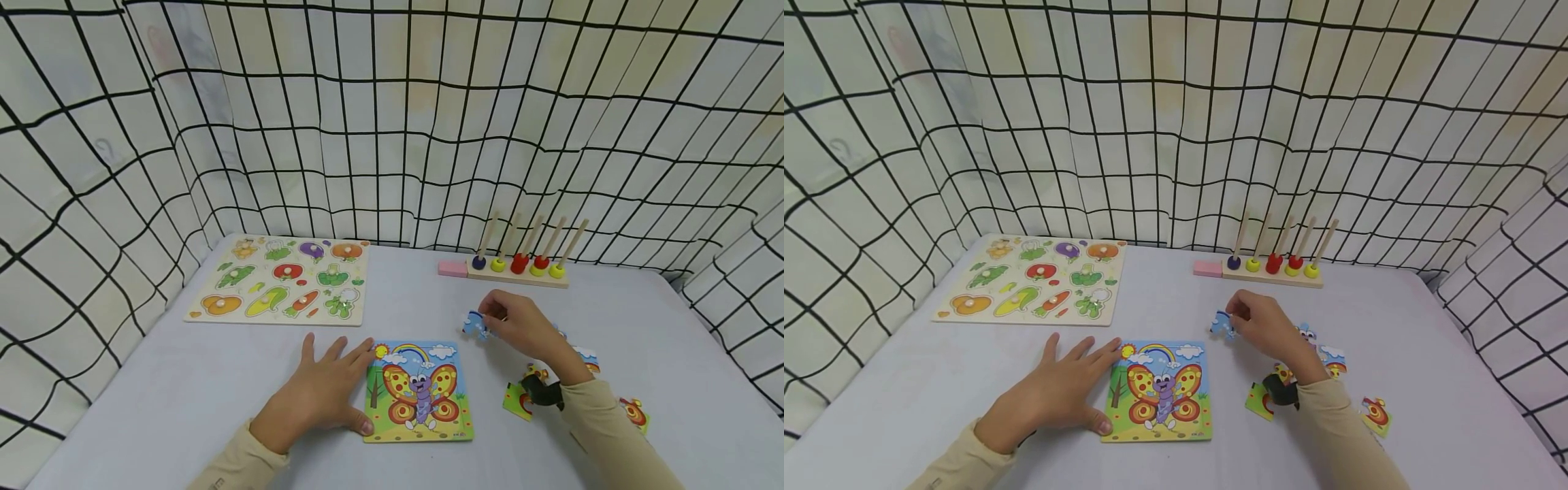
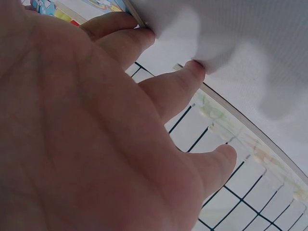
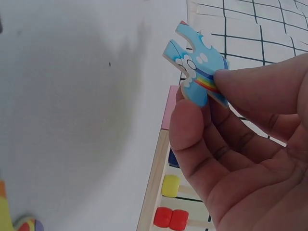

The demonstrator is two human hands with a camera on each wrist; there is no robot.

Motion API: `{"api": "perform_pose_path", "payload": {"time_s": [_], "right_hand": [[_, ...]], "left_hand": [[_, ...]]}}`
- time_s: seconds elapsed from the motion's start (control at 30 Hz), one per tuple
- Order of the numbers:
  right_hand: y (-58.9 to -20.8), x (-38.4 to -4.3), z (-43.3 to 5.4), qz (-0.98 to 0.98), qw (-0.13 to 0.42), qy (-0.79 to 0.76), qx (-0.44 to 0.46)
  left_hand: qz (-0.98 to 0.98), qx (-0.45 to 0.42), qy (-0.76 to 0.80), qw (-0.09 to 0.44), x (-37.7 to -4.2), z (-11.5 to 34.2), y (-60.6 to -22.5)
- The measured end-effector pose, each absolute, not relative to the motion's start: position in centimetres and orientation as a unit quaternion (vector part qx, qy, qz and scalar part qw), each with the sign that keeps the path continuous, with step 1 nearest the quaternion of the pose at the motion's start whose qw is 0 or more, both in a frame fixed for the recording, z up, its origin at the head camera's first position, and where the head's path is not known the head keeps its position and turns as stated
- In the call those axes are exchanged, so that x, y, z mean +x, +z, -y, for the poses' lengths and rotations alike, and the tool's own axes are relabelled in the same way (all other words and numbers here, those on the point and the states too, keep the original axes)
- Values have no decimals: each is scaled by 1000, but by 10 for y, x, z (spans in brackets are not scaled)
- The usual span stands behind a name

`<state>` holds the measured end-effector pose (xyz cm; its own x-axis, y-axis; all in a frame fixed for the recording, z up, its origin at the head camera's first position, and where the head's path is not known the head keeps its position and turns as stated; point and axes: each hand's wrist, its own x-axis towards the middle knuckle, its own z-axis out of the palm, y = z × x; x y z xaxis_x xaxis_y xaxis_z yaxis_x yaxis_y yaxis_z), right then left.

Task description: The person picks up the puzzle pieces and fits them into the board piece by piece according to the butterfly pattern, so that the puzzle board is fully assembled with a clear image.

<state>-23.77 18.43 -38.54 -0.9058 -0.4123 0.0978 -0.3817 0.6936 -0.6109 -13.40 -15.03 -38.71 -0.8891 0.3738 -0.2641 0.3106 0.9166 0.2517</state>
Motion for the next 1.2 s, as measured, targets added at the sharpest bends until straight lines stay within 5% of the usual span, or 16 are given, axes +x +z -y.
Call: {"api": "perform_pose_path", "payload": {"time_s": [1.2], "right_hand": [[-389,-226,-138,-883,71,-355,-298]], "left_hand": [[-968,176,97,148,-133,150,-387]]}}
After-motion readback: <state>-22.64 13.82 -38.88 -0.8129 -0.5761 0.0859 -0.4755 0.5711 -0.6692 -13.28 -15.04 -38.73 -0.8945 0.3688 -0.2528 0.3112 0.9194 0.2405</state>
